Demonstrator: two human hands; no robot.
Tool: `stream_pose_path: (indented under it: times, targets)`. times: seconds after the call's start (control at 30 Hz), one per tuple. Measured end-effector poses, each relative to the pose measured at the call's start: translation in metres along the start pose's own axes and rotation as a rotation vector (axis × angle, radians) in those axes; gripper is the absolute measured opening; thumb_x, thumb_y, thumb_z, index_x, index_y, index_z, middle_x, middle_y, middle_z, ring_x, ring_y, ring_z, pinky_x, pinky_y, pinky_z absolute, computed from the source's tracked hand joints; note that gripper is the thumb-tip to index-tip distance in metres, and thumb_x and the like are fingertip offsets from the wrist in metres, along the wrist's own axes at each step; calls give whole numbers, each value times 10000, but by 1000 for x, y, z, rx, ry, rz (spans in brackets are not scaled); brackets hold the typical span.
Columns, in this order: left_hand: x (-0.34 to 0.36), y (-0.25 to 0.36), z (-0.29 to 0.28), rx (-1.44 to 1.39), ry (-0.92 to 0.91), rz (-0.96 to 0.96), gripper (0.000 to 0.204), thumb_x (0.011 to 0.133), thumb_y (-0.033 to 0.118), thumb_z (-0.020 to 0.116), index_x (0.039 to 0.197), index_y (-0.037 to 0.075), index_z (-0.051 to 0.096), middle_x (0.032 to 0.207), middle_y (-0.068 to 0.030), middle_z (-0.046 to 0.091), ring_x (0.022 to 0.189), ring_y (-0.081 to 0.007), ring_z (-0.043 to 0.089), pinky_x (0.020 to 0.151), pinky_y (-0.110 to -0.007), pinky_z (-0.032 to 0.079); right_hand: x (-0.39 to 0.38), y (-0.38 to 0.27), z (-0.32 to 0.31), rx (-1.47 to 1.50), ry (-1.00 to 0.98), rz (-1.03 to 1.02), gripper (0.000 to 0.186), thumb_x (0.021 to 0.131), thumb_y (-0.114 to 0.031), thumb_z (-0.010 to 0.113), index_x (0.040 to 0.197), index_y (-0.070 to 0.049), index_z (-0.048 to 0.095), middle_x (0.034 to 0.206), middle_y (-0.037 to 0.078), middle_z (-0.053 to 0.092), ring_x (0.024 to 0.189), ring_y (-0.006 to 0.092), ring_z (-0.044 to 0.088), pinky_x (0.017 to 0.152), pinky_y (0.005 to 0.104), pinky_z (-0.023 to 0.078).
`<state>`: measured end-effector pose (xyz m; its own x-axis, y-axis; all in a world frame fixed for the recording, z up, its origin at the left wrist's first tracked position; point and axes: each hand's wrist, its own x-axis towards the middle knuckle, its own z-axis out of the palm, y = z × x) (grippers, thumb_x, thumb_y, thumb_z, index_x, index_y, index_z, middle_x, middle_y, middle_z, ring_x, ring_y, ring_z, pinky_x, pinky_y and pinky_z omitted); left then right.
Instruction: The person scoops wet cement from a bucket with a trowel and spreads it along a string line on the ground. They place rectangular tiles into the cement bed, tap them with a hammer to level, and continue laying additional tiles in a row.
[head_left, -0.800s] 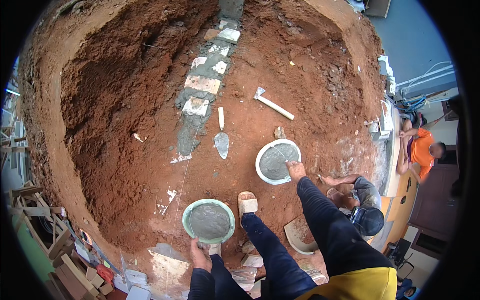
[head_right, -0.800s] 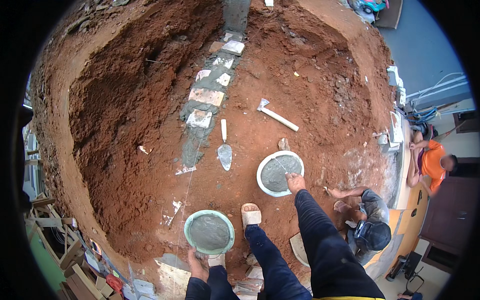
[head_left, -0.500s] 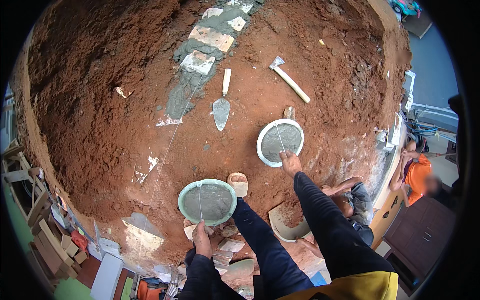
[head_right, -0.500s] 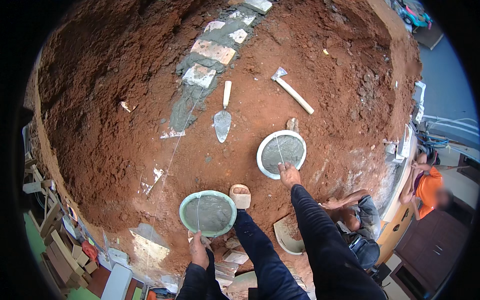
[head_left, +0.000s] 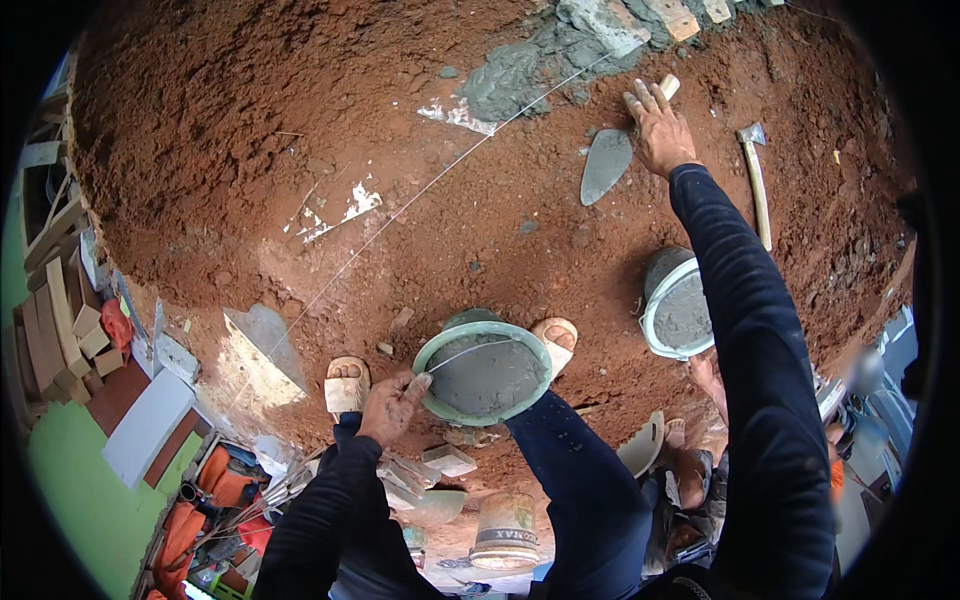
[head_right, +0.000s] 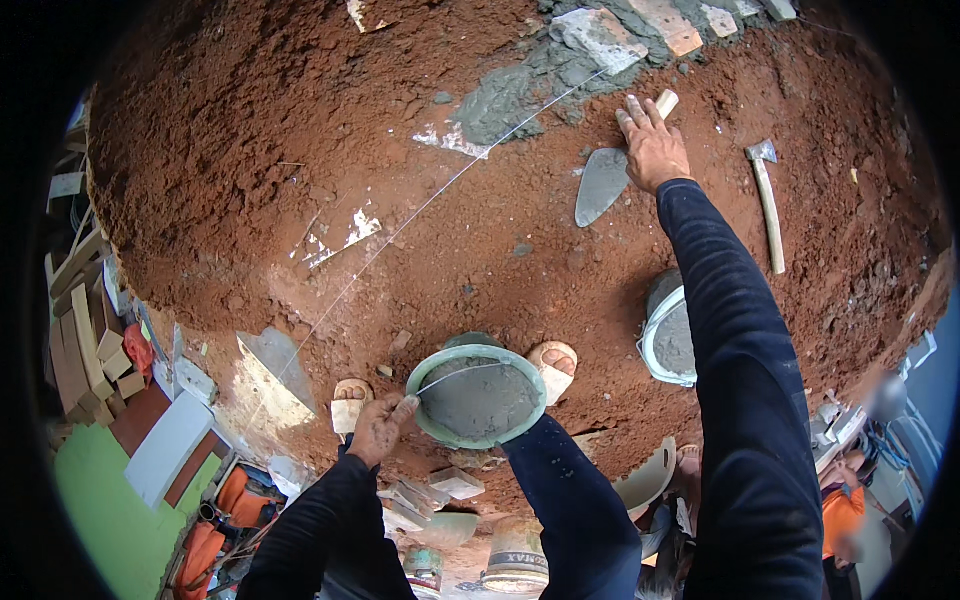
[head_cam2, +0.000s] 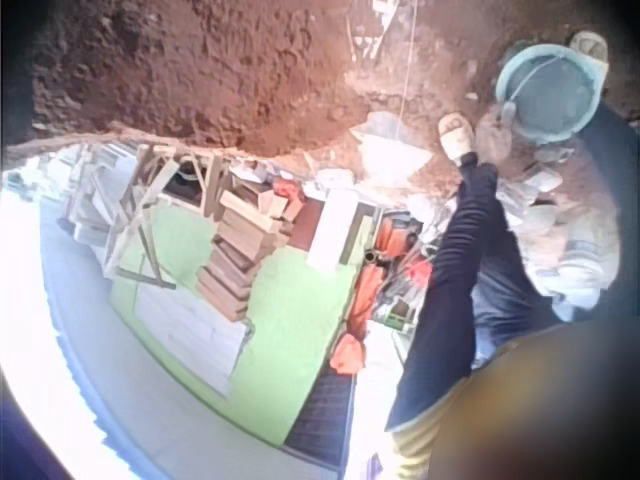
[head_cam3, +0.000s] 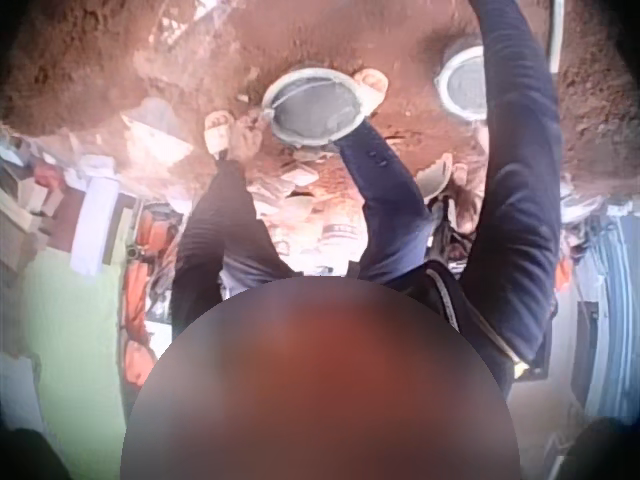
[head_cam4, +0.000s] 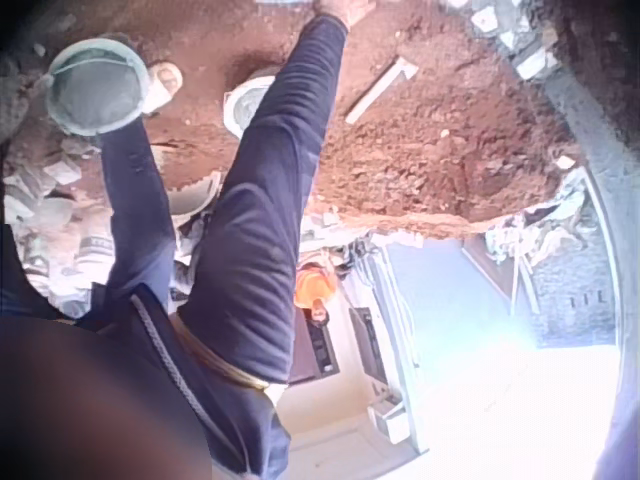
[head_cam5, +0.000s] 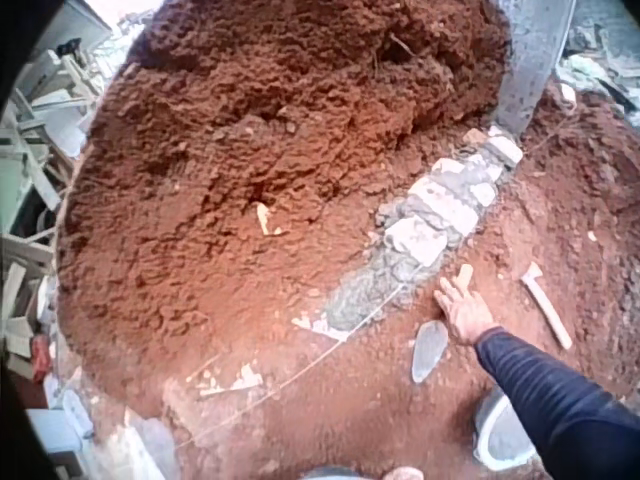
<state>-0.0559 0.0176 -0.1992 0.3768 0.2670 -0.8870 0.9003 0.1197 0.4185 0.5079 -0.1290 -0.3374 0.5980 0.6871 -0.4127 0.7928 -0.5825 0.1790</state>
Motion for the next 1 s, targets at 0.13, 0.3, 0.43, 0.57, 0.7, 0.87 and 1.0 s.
stream_pose_path:
  times: [0.13, 0.3, 0.43, 0.57, 0.7, 0.87, 1.0]
  targets:
    - [36, -17, -26, 292, 110, 140, 363, 1043, 369, 639, 1076, 20, 732, 1057, -184, 730, 1001, -393, 703, 879, -455, 539, 24, -22, 14, -274, -106, 33, 691, 955, -152, 639, 1610, -192, 422, 1711, 58, 349, 1616, 321, 217, 1263, 585, 263]
    - [53, -39, -27, 77, -56, 96, 427, 1052, 404, 636, 1229, 24, 714, 1205, -198, 717, 1169, -361, 668, 1014, -421, 504, 20, -21, 34, -314, 88, 10, 516, 987, -143, 569, 1493, -244, 561, 1502, 103, 525, 1440, 316, 464, 1214, 567, 319]
    - [76, -50, -40, -31, -296, -26, 405, 1079, 390, 617, 1183, 8, 705, 1096, -104, 728, 1063, -238, 688, 988, -384, 529, 22, -15, 40, -344, 69, -17, 345, 1000, -179, 554, 1322, -203, 677, 1437, 84, 568, 1401, 270, 485, 1191, 525, 356]
    - [98, -47, -52, -37, -519, -53, 381, 1095, 371, 602, 1083, -3, 672, 964, -35, 649, 905, -134, 668, 866, -344, 593, -12, -8, 3, -365, 109, -154, 281, 926, -197, 643, 1180, -76, 657, 1162, 165, 704, 1164, 322, 665, 1075, 553, 451]
    - [110, -30, -56, 59, -676, 40, 383, 1107, 385, 569, 1129, 4, 605, 995, -56, 612, 912, -149, 679, 821, -345, 627, -111, -9, -49, -113, -32, -62, 267, 956, -220, 609, 1028, 37, 605, 725, 211, 692, 682, 394, 720, 579, 502, 546]
    - [125, -19, -54, 203, -850, 136, 387, 1118, 378, 537, 1216, 6, 574, 1062, -101, 663, 908, -199, 728, 817, -364, 647, -288, -57, -88, 240, 16, -4, 368, 1001, -328, 637, 1077, 29, 594, 693, 217, 653, 694, 457, 693, 661, 532, 557]
    - [140, -21, -48, 130, -927, 111, 324, 1111, 286, 551, 1253, -5, 556, 1089, -116, 701, 791, -179, 744, 644, -309, 652, -433, -155, -114, 422, -301, 163, 332, 1017, -335, 626, 1160, -37, 600, 743, 215, 680, 745, 462, 691, 695, 545, 559]
